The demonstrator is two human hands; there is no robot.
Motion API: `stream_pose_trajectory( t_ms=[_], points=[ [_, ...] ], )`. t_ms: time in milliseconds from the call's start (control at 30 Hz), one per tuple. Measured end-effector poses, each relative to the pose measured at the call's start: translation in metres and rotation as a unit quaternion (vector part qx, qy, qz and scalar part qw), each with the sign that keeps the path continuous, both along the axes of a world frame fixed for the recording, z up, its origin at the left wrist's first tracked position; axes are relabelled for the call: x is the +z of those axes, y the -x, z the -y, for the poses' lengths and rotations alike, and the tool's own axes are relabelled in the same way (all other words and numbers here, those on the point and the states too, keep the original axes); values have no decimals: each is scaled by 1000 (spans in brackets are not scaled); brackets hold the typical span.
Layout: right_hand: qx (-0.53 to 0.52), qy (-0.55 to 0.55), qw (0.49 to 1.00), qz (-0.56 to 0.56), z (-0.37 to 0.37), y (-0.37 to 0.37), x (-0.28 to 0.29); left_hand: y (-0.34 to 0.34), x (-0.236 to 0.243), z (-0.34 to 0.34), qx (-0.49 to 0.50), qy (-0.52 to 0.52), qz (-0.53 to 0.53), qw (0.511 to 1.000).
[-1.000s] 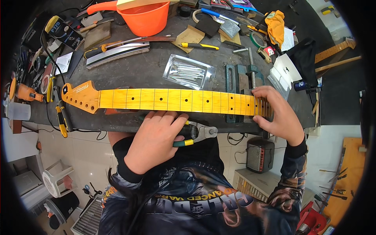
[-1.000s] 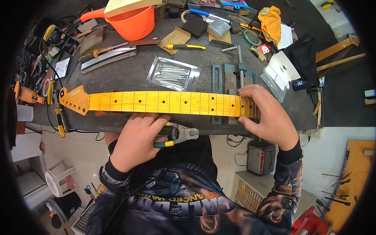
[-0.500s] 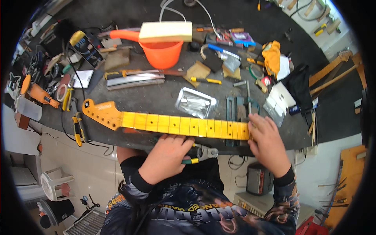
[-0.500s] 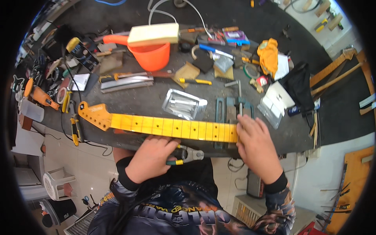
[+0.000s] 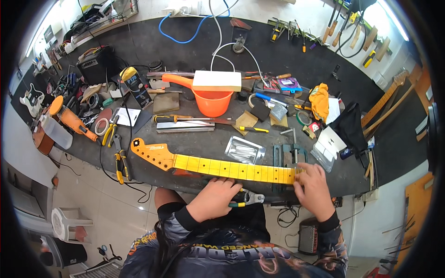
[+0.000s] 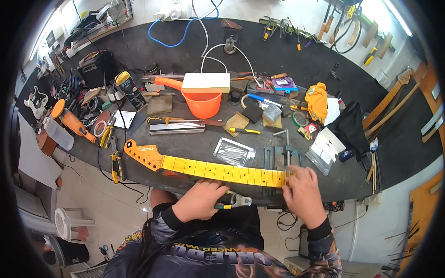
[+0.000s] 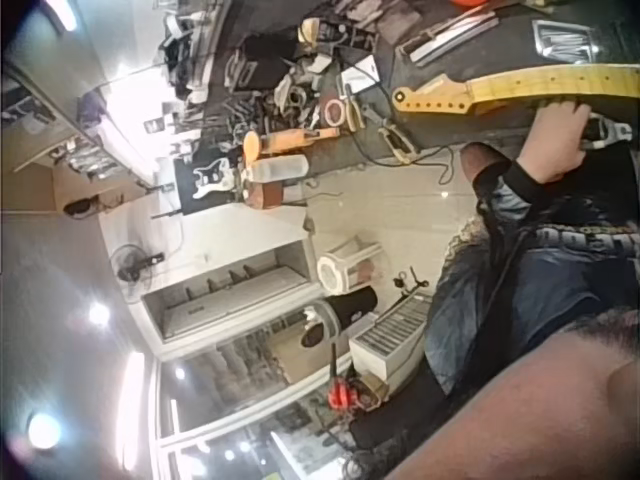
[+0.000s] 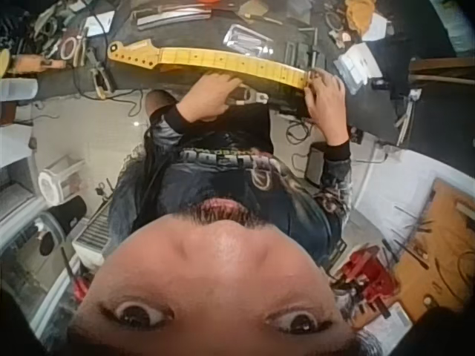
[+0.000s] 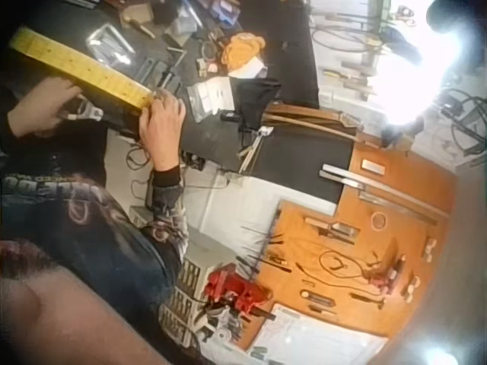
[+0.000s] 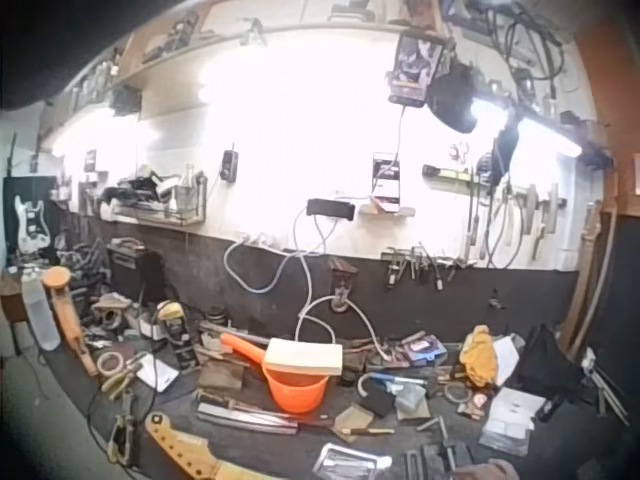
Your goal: The person trims pieces of fret wire using a pair of cutters and checks their length against a guitar neck held in a vise. They pick up individual fret wires from a plastic container, cut them, and set them aside while occasionally handling a smartphone.
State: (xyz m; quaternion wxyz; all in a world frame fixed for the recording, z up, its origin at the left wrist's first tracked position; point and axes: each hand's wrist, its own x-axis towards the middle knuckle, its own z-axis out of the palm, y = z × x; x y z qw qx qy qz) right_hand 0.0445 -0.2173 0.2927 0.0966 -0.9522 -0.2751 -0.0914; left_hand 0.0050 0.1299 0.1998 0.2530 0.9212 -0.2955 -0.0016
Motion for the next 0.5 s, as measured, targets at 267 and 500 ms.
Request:
stream_pose_trajectory(
  t_ms=[267,500],
  points=[
    [39,-69,995,64,-13,-103,81,-2,-2,-3,4,0,2,1000],
    [112,-28,905,409,-76,-311,242,-7,-9,-2,-12,18,-17,1000]
  ],
)
